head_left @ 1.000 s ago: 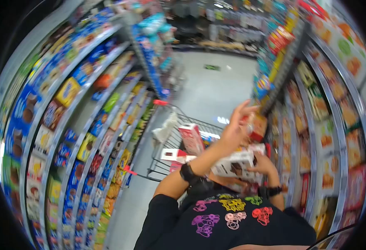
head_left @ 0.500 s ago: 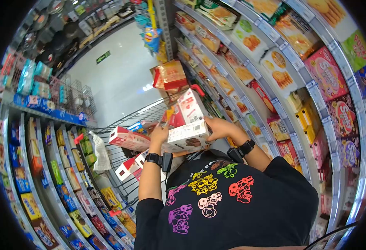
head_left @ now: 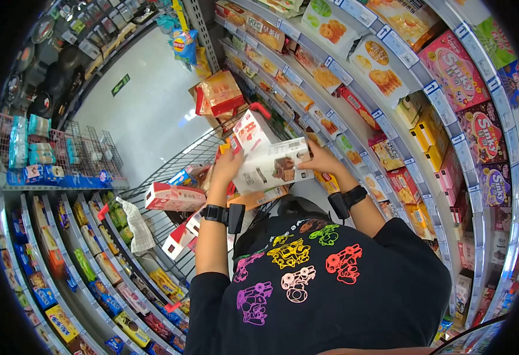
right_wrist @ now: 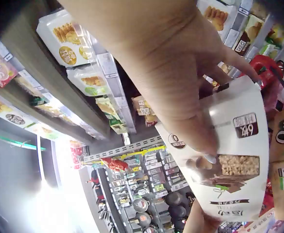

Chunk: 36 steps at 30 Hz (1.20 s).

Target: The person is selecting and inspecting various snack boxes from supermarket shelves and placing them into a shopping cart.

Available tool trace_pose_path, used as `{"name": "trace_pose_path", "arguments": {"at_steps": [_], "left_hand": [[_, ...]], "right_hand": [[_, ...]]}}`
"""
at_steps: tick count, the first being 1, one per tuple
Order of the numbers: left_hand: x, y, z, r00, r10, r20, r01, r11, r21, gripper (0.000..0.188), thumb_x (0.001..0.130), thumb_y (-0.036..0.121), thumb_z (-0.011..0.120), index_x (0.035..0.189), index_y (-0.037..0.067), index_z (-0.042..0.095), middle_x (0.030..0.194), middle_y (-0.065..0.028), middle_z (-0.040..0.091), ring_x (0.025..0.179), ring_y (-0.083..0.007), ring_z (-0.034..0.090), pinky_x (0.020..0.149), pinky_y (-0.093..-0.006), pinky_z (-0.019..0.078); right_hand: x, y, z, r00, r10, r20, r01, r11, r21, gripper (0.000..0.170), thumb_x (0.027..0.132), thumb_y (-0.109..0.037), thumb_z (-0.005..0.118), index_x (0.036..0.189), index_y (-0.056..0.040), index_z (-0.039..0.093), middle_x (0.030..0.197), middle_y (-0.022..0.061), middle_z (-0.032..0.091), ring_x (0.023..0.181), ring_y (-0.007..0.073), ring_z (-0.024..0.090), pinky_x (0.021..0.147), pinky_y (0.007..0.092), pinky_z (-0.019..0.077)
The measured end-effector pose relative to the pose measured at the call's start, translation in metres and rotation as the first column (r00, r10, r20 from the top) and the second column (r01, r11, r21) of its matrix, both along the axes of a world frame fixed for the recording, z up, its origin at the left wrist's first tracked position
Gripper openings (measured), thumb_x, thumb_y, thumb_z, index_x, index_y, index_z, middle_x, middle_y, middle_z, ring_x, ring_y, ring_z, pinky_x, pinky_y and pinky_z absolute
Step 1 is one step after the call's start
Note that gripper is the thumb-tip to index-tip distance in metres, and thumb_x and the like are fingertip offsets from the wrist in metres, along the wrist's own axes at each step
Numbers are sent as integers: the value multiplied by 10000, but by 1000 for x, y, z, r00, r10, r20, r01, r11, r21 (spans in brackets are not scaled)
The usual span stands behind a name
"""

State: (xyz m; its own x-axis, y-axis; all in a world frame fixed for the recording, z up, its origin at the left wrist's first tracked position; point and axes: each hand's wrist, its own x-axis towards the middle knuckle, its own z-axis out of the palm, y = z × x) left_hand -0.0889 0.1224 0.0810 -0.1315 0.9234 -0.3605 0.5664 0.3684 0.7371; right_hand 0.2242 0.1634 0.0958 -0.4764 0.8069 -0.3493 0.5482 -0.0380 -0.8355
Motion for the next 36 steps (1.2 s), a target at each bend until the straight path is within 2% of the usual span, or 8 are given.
{"name": "trace_pose_path", "arguments": {"at_steps": [7, 10, 18, 20, 22, 24, 29, 36], "left_hand": [[-4, -1, -53, 915, 253, 315, -305, 943, 130, 457, 888, 358, 468, 1148, -13, 531, 1069, -180, 601, 951, -252, 579, 822, -323, 432], [-4, -2, -45, 717, 407, 567, -407, 904, -134, 422, 909, 339, 429, 1083, -21, 562, 997, -135, 603, 881, -207, 556, 775, -314, 426], [11, 14, -162, 553, 398, 732, -519, 852, -71, 413, 910, 302, 437, 1083, -59, 543, 913, -127, 593, 842, -196, 549, 761, -313, 425], [34, 4, -66, 737, 474, 482, -475, 870, -131, 481, 876, 319, 502, 1162, -68, 481, 995, -168, 587, 939, -233, 543, 822, -340, 415], [32, 8, -156, 844, 347, 409, -412, 908, 81, 740, 783, 388, 624, 1305, -55, 342, 1138, -251, 545, 1082, -311, 522, 925, -372, 389], [61, 2, -69, 930, 349, 112, -346, 937, -47, 825, 748, 423, 651, 1344, -24, 295, 1241, -273, 462, 1168, -345, 454, 975, -405, 351], [106, 14, -42, 923, 382, -41, -377, 880, -289, 1151, 612, 590, 698, 1445, 117, 60, 1468, -264, 82, 1358, -390, 116, 1082, -498, 143], [122, 27, -51, 879, 469, -87, -469, 816, -337, 1165, 590, 517, 737, 1451, 136, 50, 1476, -244, 36, 1363, -389, 48, 1083, -512, 103]], "right_hand": [[2, -16, 0, 913, -296, -281, 200, 924, -325, 790, 676, -94, 739, 1351, -30, 334, 1187, 106, 543, 1077, 211, 535, 912, 340, 434], [2, -24, 17, 871, -387, -302, 252, 880, -402, 672, 694, -77, 711, 1282, -5, 395, 1121, 106, 582, 965, 174, 583, 816, 313, 476], [36, -61, -56, 454, -759, -467, 322, 628, -709, 496, 749, -74, 625, 1214, -11, 465, 1099, 97, 593, 970, 238, 606, 850, 376, 497], [43, -74, -59, 315, -839, -444, 324, 535, -780, 429, 776, -107, 601, 1182, -13, 498, 1089, 101, 599, 980, 266, 605, 863, 397, 500], [48, -82, -53, 149, -908, -391, 402, 416, -815, 411, 783, -110, 596, 1173, -18, 503, 1092, 103, 599, 981, 267, 604, 860, 407, 503], [49, -87, -44, -7, -909, -417, 454, 369, -811, 390, 778, -90, 612, 1148, -32, 504, 1082, 92, 595, 957, 243, 611, 821, 384, 524], [53, -90, -37, 55, -821, -568, 782, 389, -487, 521, 697, 33, 667, 1148, -45, 418, 1049, 77, 570, 936, 189, 601, 769, 300, 524], [41, -97, -15, 438, -702, -562, 838, 546, -28, 598, 648, -43, 753, 1127, -26, 394, 1096, 101, 536, 1001, 179, 545, 864, 314, 449]]}}
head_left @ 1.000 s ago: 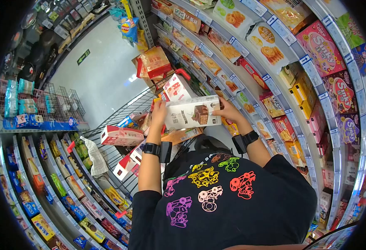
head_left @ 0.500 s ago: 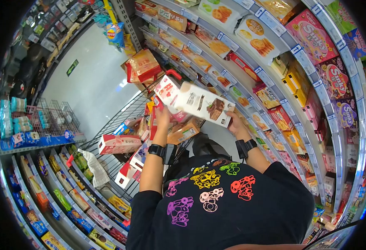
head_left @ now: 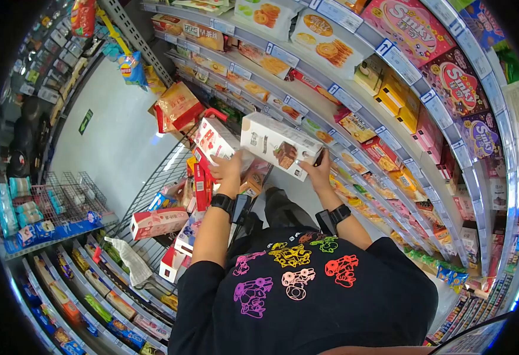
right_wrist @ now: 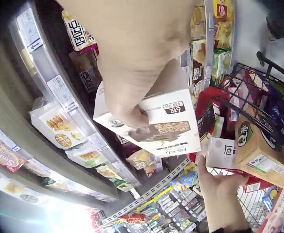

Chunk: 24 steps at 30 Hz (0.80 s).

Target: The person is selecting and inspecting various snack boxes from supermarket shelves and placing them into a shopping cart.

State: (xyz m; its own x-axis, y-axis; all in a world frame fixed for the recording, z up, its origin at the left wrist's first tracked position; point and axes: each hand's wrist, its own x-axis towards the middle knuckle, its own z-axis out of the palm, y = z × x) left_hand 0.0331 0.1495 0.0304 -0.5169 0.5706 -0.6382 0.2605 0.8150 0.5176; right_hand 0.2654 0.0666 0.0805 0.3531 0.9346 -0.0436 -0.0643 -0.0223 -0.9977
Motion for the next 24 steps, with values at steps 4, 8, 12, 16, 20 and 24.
{"name": "trace_pose_path", "arguments": {"at_steps": [4, 8, 12, 16, 20, 24], "left_hand": [[-5, -7, 23, 998, 68, -18, -65, 990, 127, 1116, 559, 362, 784, 1412, 24, 148, 1405, -285, 210, 1299, -426, 222, 1053, -476, 244], [-17, -8, 17, 996, 87, -12, -80, 955, 286, 1041, 527, 246, 795, 1376, -1, 245, 1297, -268, 394, 1183, -379, 419, 988, -413, 354], [-29, -11, -6, 993, 95, 68, -117, 856, 503, 935, 556, 126, 753, 1353, -13, 284, 1199, -211, 509, 1040, -312, 541, 884, -371, 441], [-36, -21, -1, 903, 130, 409, -347, 783, 516, 918, 585, 199, 746, 1347, -50, 297, 1216, -223, 494, 1090, -305, 511, 919, -352, 409], [-40, -34, -17, 926, 165, 340, -344, 741, 577, 802, 696, 198, 698, 1346, -60, 305, 1246, -210, 486, 1106, -269, 502, 912, -334, 410], [-44, -49, -32, 912, 65, 404, -312, 750, 583, 616, 836, 264, 593, 1303, -72, 371, 1156, -188, 543, 1016, -229, 536, 867, -331, 424]], "right_hand": [[-15, 13, 20, 999, -29, 12, 29, 999, 27, 565, 645, -102, 767, 1076, -24, 409, 1026, 98, 566, 927, 170, 561, 817, 322, 454], [-20, 31, 22, 981, -28, 194, 16, 998, 66, 544, 619, -163, 783, 988, -23, 408, 939, 113, 577, 852, 163, 560, 747, 312, 456], [-31, 43, 36, 949, -38, 314, 13, 996, 84, 559, 589, -208, 794, 943, -26, 401, 899, 136, 569, 824, 188, 560, 716, 324, 456], [-38, 51, 39, 893, -10, 450, -5, 999, 31, 582, 578, -226, 791, 962, -29, 400, 926, 163, 569, 843, 253, 573, 727, 363, 462], [-52, 61, 17, 922, 15, 387, -58, 993, 100, 598, 585, -233, 784, 987, -30, 391, 931, 177, 563, 847, 308, 574, 724, 403, 459], [-77, 70, 11, 862, 29, 505, -107, 986, 126, 622, 591, -248, 787, 999, -17, 377, 924, 186, 544, 843, 343, 566, 721, 427, 454]]}}
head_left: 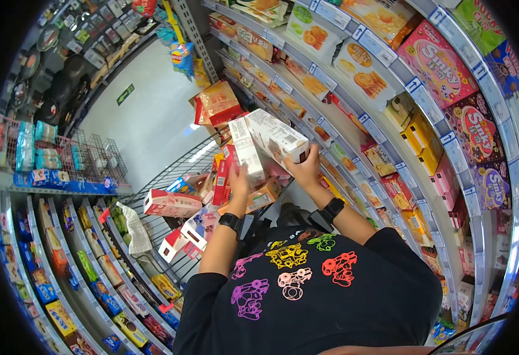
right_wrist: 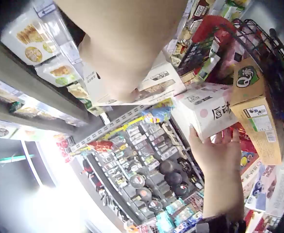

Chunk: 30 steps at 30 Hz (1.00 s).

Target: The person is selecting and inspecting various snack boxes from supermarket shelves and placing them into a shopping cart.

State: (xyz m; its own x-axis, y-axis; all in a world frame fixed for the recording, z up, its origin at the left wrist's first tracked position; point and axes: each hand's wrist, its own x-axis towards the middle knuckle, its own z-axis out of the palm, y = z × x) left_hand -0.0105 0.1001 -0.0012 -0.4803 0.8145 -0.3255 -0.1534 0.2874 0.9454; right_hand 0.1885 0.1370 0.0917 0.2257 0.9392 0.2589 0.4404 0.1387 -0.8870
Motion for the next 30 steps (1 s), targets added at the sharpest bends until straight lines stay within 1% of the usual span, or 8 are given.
{"name": "trace_pose_path", "arguments": {"at_steps": [2, 6, 9, 14, 18, 22, 27, 30], "left_hand": [[14, -5, 38, 999, -28, -33, 29, 999, 25, 429, 895, 267, 520, 1185, -47, 484, 979, -137, 611, 855, -194, 579, 763, -326, 453], [13, -6, 10, 995, -78, 65, 87, 984, -157, 301, 890, 246, 503, 1038, -12, 552, 909, -166, 615, 797, -252, 584, 713, -372, 447], [18, -12, -3, 772, -186, -608, 163, 982, -93, 280, 875, 219, 490, 1019, -14, 545, 901, -206, 603, 847, -341, 558, 762, -436, 421], [25, -16, -3, 741, -133, -658, 149, 988, -33, 243, 883, 230, 469, 911, -8, 513, 898, -228, 547, 862, -402, 494, 759, -488, 370], [29, -20, -12, 714, -49, -699, 98, 995, 30, 297, 881, 232, 473, 1027, -22, 522, 1025, -229, 542, 1013, -393, 475, 885, -477, 348], [34, -37, -1, 679, -10, -734, 18, 1000, 3, 383, 876, 233, 484, 1155, -30, 491, 1162, -224, 510, 1153, -380, 419, 982, -473, 297], [1, -69, 39, 755, 62, -653, -52, 998, 34, 372, 862, 209, 501, 1175, 9, 486, 1188, -218, 487, 1178, -380, 390, 1002, -471, 272], [-40, -80, 61, 808, 244, -536, -241, 967, 77, 268, 855, 129, 508, 1091, 5, 540, 1108, -173, 555, 1082, -308, 504, 924, -395, 385]], "right_hand": [[-6, 4, -5, 996, 50, 79, -50, 999, -2, 624, 619, -265, 781, 1009, -11, 366, 961, 210, 520, 899, 360, 548, 744, 432, 449], [-1, -4, -22, 952, 301, 54, -284, 937, -203, 687, 629, -267, 799, 1100, -26, 360, 1031, 227, 517, 1018, 348, 528, 801, 402, 449], [3, -5, -42, 880, 463, -105, -475, 860, -185, 804, 615, -289, 811, 1208, -34, 333, 1117, 229, 513, 1114, 336, 505, 872, 390, 442], [12, 9, -33, 794, 601, -94, -597, 740, -308, 948, 657, -207, 779, 1385, -62, 190, 1300, 257, 416, 1200, 338, 447, 974, 399, 385], [9, 16, -10, 784, 616, -77, -619, 766, -172, 779, 706, -152, 717, 1346, -33, 289, 1276, 243, 441, 1197, 343, 447, 966, 405, 385], [-9, 27, 18, 806, 528, 268, -545, 838, -12, 581, 722, -85, 662, 1247, -29, 421, 1171, 188, 521, 1092, 357, 497, 938, 414, 382], [-59, 44, 34, 825, 553, 117, -565, 811, 150, 309, 741, -7, 610, 1045, -26, 557, 936, 122, 621, 890, 259, 607, 797, 347, 458], [-100, 35, 45, 727, 683, 74, -686, 719, 107, 248, 750, -15, 606, 997, -19, 577, 899, 108, 638, 866, 236, 623, 784, 333, 468]]}}
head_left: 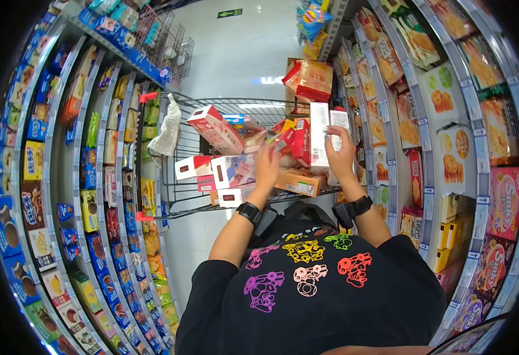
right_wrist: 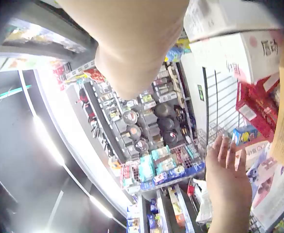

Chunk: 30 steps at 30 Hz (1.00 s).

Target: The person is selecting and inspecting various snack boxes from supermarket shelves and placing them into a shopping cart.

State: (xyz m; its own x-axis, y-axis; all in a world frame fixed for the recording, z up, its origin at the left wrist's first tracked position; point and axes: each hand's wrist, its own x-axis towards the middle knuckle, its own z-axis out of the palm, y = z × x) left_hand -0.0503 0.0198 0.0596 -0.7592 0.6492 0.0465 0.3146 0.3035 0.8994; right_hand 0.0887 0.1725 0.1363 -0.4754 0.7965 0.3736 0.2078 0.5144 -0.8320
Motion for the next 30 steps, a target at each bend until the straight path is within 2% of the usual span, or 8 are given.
{"name": "trace_pose_path", "arguments": {"at_steps": [1, 2, 6, 11, 15, 18, 23, 30], "left_hand": [[-16, -4, 9, 995, 34, 90, -37, 999, 36, 246, 855, 110, 506, 1071, 1, 552, 1087, -161, 571, 1055, -290, 530, 902, -374, 410], [-33, -3, 1, 991, 129, -38, -115, 959, 259, 207, 862, 60, 483, 1036, 33, 592, 932, -106, 614, 889, -192, 581, 783, -301, 440], [-111, -28, 22, 965, 217, 147, -249, 933, 258, 219, 878, 64, 463, 1051, 32, 592, 924, -57, 624, 858, -130, 583, 785, -266, 453], [-237, -66, -31, 855, 380, 354, -449, 883, 136, 261, 873, 138, 506, 1117, 45, 523, 1086, -69, 562, 997, -164, 528, 860, -287, 417], [-291, -90, -51, 356, 224, 907, -552, 834, 11, 526, 804, 330, 600, 1242, 95, 431, 1338, -120, 372, 1195, -258, 383, 935, -436, 351], [-300, -97, -67, 227, 162, 960, -542, 841, -14, 652, 771, 346, 628, 1323, 140, 348, 1447, -101, 193, 1273, -308, 266, 987, -484, 304], [-299, -95, -86, 201, 143, 969, -489, 872, -27, 620, 744, 350, 639, 1279, 189, 369, 1417, -27, 225, 1270, -334, 230, 1017, -501, 246], [-294, -85, -82, 222, 125, 967, -436, 900, -16, 375, 756, 317, 606, 1077, 207, 447, 1163, -11, 416, 1107, -255, 374, 953, -483, 287]], "right_hand": [[-15, -4, 0, 998, 63, 0, -63, 997, -38, 232, 754, -20, 605, 985, -16, 581, 892, 107, 642, 859, 227, 628, 776, 324, 473], [-31, -10, 6, 990, 142, -5, -142, 987, -72, 224, 762, -27, 598, 985, -13, 580, 881, 106, 646, 860, 211, 632, 768, 308, 476], [-98, -19, 2, 926, 354, 132, -332, 929, -160, 254, 754, -108, 630, 989, -25, 578, 882, 120, 646, 822, 226, 641, 725, 320, 491], [-196, -37, -14, 791, 436, 430, -419, 897, -141, 401, 712, -252, 682, 1014, -17, 562, 923, 167, 637, 862, 298, 627, 751, 373, 493], [-270, -57, -70, 712, 512, 481, -425, 859, -285, 611, 660, -320, 723, 1130, 7, 510, 1032, 220, 601, 972, 354, 586, 827, 406, 469], [-301, -77, -117, 756, 447, 478, -399, 894, -204, 776, 648, -351, 748, 1245, 19, 418, 1119, 254, 556, 1044, 364, 554, 877, 415, 445], [-329, -93, -136, 737, 511, 442, -423, 859, -289, 891, 633, -387, 767, 1314, 8, 351, 1180, 268, 516, 1097, 386, 512, 940, 431, 396], [-336, -97, -151, 777, 235, 584, -276, 961, -19, 737, 635, -370, 776, 1217, -40, 467, 1098, 184, 564, 1024, 350, 544, 921, 392, 409]]}}
